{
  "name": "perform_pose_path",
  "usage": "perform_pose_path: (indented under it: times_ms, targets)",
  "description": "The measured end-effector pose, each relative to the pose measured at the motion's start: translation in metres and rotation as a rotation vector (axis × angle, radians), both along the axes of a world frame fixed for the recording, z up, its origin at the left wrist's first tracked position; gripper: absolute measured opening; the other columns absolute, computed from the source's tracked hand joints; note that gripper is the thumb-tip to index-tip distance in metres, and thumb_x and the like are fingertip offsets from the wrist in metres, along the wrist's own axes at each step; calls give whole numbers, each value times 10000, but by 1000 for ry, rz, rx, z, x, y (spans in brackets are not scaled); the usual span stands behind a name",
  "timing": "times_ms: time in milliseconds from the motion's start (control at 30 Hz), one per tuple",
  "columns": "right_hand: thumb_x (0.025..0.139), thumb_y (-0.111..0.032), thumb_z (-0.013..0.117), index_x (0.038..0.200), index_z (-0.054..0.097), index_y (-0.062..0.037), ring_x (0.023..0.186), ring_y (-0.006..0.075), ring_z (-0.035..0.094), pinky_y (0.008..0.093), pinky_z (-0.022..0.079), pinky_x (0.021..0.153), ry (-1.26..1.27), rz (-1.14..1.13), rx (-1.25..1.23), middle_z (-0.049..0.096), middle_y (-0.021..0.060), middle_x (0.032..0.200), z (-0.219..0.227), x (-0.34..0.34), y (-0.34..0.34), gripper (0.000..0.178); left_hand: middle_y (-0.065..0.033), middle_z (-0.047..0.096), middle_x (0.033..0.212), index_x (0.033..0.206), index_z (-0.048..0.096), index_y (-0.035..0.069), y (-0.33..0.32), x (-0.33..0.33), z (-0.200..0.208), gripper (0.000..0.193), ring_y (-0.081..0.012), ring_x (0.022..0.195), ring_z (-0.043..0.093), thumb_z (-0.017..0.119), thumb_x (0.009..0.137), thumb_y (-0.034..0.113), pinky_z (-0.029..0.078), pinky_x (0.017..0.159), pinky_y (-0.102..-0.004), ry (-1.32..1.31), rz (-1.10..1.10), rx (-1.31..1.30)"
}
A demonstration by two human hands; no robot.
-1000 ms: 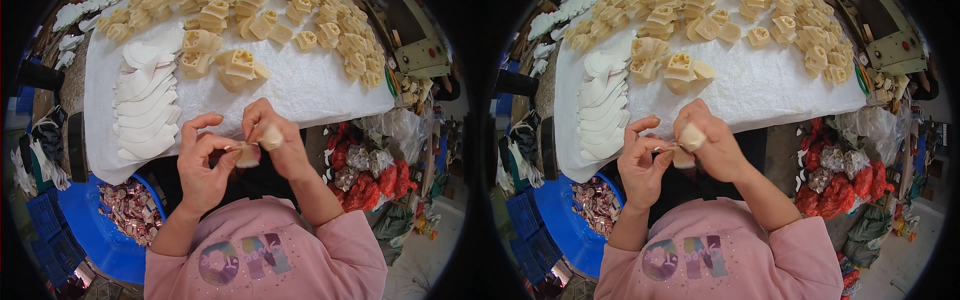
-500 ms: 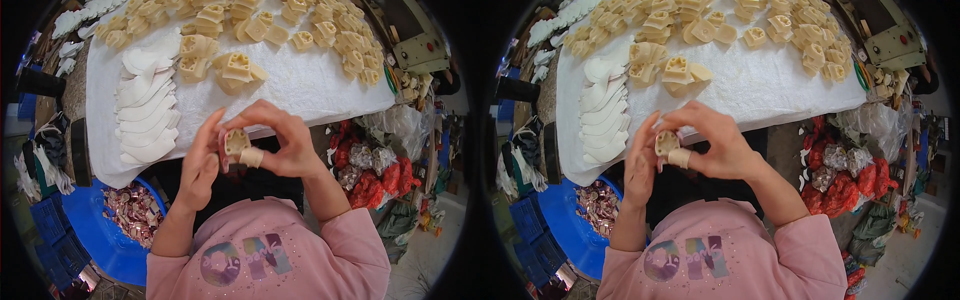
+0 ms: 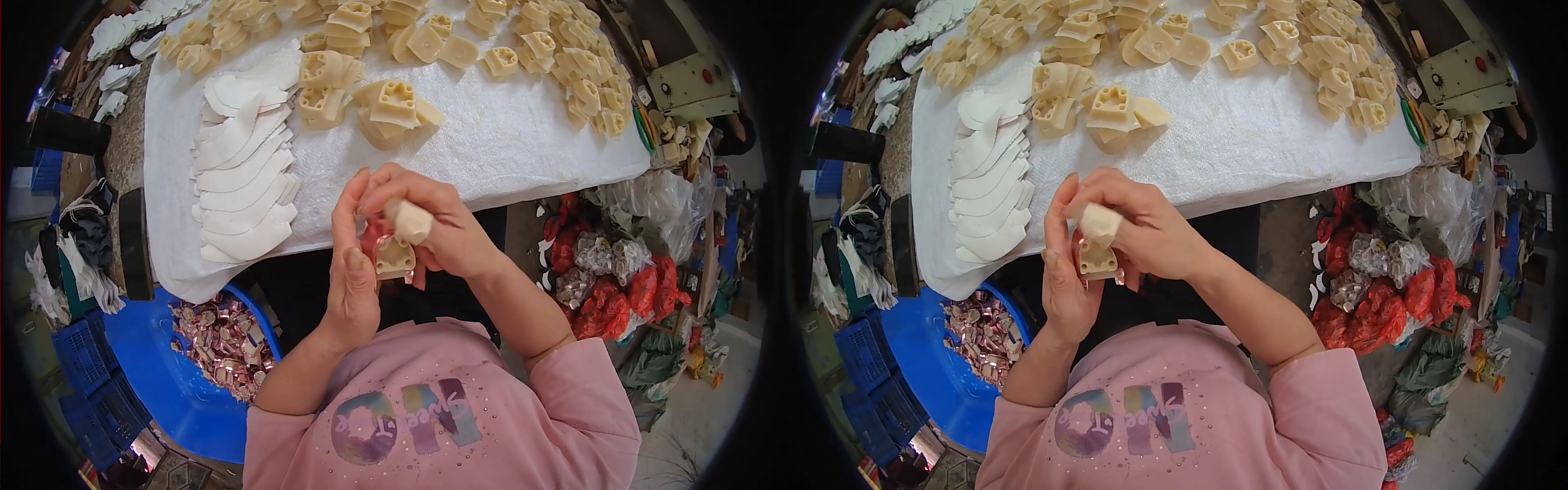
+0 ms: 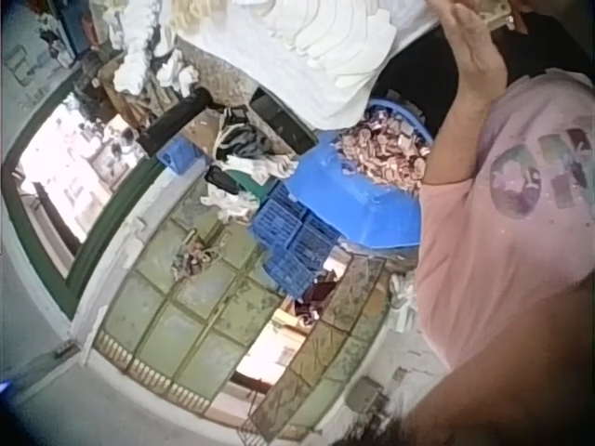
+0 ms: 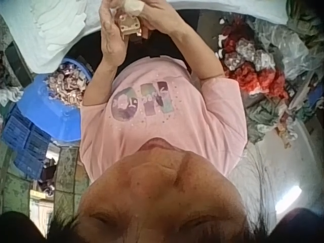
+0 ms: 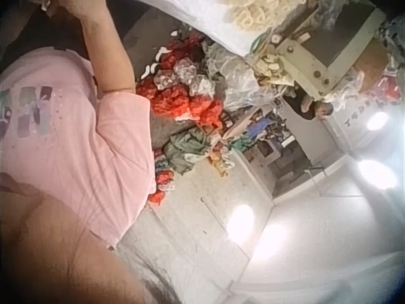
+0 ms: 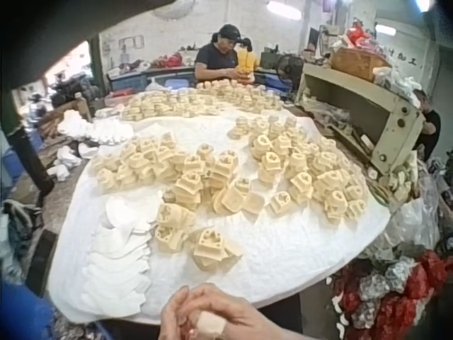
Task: The worker is manually assembling small footwear components using adhesive strips and trimming excess material with scissors.
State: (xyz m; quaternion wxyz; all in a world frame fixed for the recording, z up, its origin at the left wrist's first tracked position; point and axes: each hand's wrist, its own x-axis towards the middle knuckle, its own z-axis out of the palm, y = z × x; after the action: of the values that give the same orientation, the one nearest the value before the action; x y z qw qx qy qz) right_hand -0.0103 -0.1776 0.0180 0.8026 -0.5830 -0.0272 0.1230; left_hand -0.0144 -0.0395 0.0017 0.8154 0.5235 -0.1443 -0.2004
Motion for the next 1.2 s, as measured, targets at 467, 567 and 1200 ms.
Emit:
perform_pose_path:
  times_ms: [467,567,1200]
  targets:
    - [921,-197,455,1188,527,-63,982,248,478,351,365,872,-443,-57,-193,555,81,1079,-28,-15,18,307,-106,468,1034,1294,285,-25,0,-2,0,589,-124,890,486,359,944,443,394,790,-242,-272,298,233]
    - [940,-210,411,1246,486,-53,1002,260,475,359,350,909,-468,-203,7,511,112,1152,-29,-15,34,352,-87,466,1020,1287,308,17,-5,2,2,464,-111,889,473,397,939,311,392,780,-243,-180,381,135]
    - [848,-260,599,980,571,-26,652,261,537,347,431,562,-528,-282,-804,510,103,723,-1,-2,-1,271,-101,523,973,1418,83,40,14,11,10,904,-139,758,488,345,842,685,403,642,-266,-37,100,316]
